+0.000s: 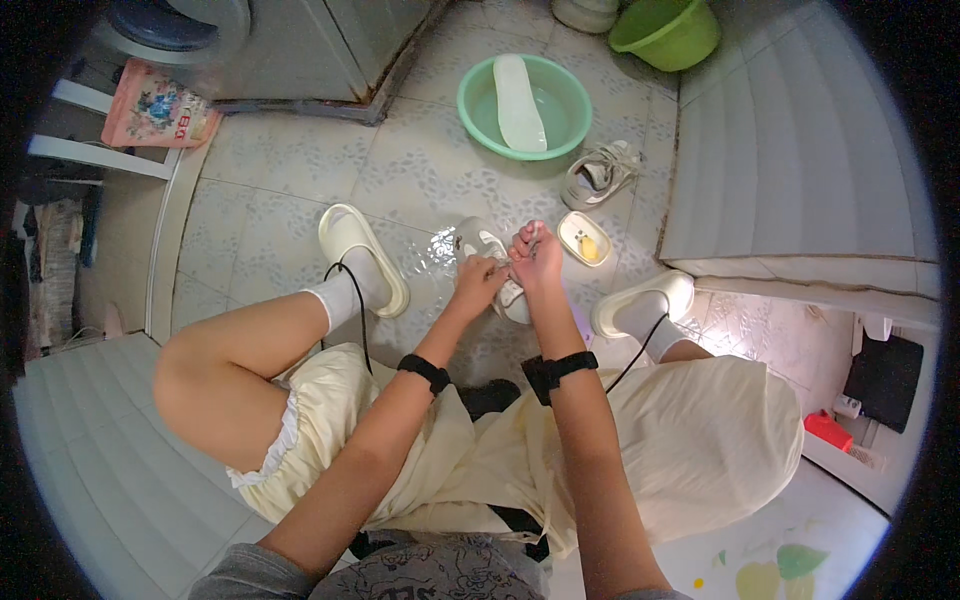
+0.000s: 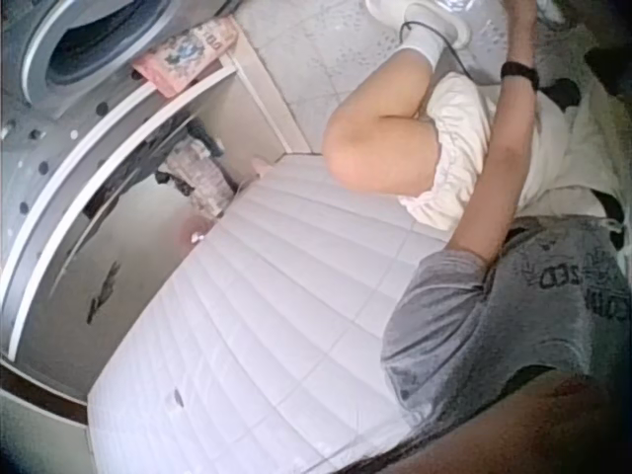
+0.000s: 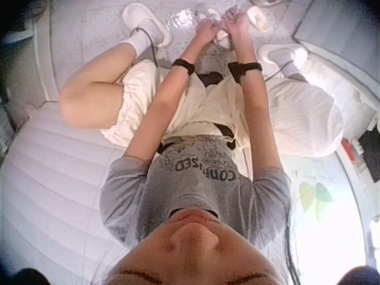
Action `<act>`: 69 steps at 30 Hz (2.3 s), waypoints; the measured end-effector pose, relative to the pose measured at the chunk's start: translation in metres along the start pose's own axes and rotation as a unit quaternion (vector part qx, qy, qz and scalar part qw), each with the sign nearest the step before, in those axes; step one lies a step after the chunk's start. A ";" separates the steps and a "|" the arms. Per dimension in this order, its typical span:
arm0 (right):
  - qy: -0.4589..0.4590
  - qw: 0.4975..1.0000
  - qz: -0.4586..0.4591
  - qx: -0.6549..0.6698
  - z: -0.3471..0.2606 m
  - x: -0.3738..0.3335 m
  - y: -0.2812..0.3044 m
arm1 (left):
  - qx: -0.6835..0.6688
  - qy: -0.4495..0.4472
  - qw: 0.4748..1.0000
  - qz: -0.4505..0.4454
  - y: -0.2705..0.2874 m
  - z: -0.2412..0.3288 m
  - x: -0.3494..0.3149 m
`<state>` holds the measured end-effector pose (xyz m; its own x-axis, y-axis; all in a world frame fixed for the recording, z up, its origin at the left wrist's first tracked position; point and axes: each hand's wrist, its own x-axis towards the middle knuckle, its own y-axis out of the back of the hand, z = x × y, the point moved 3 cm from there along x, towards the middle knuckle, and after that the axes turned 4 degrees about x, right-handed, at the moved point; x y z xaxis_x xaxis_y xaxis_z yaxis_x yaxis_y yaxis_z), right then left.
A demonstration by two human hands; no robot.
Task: Cleaning a pair of white shoes using a brush and soap in a basin.
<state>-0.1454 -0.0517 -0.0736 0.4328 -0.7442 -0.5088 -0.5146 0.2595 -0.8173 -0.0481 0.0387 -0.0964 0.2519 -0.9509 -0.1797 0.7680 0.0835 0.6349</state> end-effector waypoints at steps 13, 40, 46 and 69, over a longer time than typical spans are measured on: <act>0.179 0.846 0.023 -0.501 0.082 -0.020 -0.007 | -0.666 0.222 0.710 0.055 -0.002 -0.018 0.009; 0.229 0.454 -0.193 -0.839 0.106 -0.035 -0.037 | -0.885 0.142 0.443 0.011 0.016 -0.013 0.006; 0.277 0.386 -0.122 -0.871 0.079 0.014 0.017 | -0.926 0.113 0.361 -0.022 -0.004 0.017 0.008; 0.195 0.497 -0.228 -0.815 0.078 -0.020 -0.012 | -0.877 0.176 0.447 0.006 0.013 0.001 0.009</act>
<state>-0.0901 0.0078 -0.0745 0.7671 -0.6412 -0.0212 -0.4816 -0.5974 0.6412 -0.0365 0.0314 -0.0894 0.1015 -0.8677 -0.4866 -0.0321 0.4860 -0.8734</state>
